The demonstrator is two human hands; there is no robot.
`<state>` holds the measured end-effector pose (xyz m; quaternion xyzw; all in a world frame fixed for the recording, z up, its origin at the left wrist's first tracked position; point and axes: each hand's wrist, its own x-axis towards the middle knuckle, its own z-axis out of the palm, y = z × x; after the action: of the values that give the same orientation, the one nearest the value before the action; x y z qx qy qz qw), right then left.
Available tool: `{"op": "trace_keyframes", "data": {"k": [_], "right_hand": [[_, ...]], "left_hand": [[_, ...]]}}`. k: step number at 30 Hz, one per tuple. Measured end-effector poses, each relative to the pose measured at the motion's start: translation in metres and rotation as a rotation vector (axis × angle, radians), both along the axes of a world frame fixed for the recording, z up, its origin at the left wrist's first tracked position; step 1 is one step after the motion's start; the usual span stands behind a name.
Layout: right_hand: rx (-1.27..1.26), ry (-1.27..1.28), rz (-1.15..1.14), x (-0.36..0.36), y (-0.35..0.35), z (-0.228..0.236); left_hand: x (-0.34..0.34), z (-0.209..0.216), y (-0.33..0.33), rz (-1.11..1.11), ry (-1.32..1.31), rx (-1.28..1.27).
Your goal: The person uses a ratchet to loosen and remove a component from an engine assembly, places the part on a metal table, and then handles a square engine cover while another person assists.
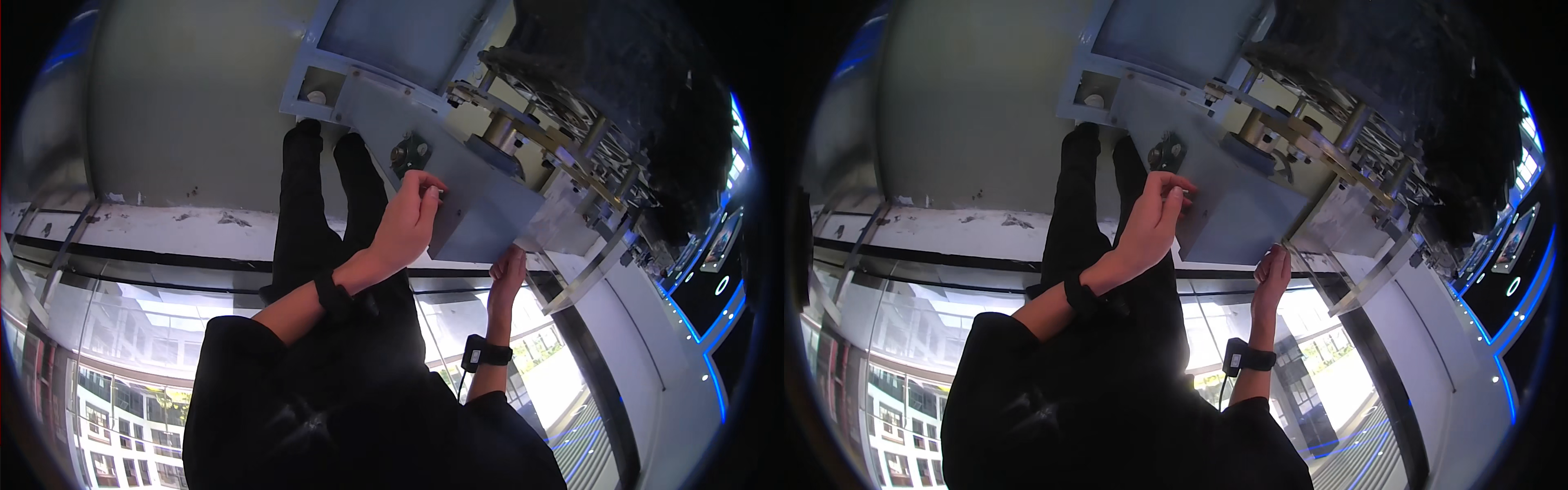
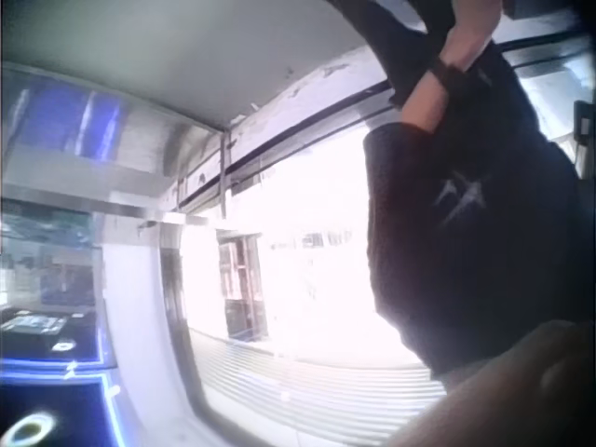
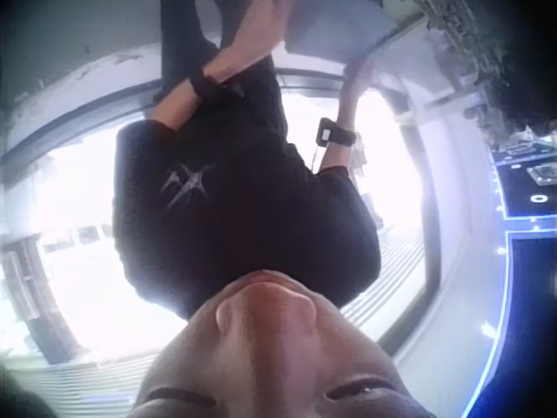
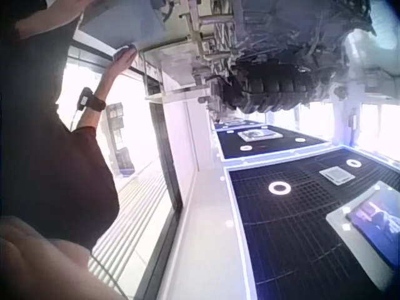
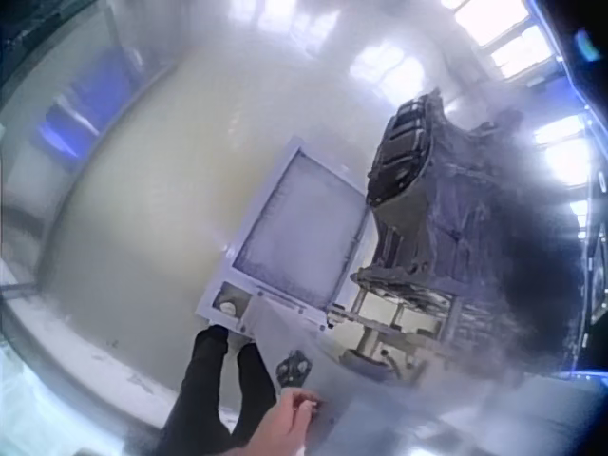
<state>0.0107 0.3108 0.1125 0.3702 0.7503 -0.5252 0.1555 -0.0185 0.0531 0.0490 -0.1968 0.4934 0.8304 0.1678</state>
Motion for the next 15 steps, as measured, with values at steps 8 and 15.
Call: {"op": "trace_keyframes", "data": {"k": [8, 15], "right_hand": [[0.120, 0.065, 0.172, -0.011, -0.010, -0.018], [0.038, 0.166, 0.129, -0.012, -0.016, -0.005]], "left_hand": [[-0.011, 0.006, 0.030, -0.017, -0.135, -0.217], [-0.024, 0.027, 0.049, 0.111, -0.305, -0.335]]}}
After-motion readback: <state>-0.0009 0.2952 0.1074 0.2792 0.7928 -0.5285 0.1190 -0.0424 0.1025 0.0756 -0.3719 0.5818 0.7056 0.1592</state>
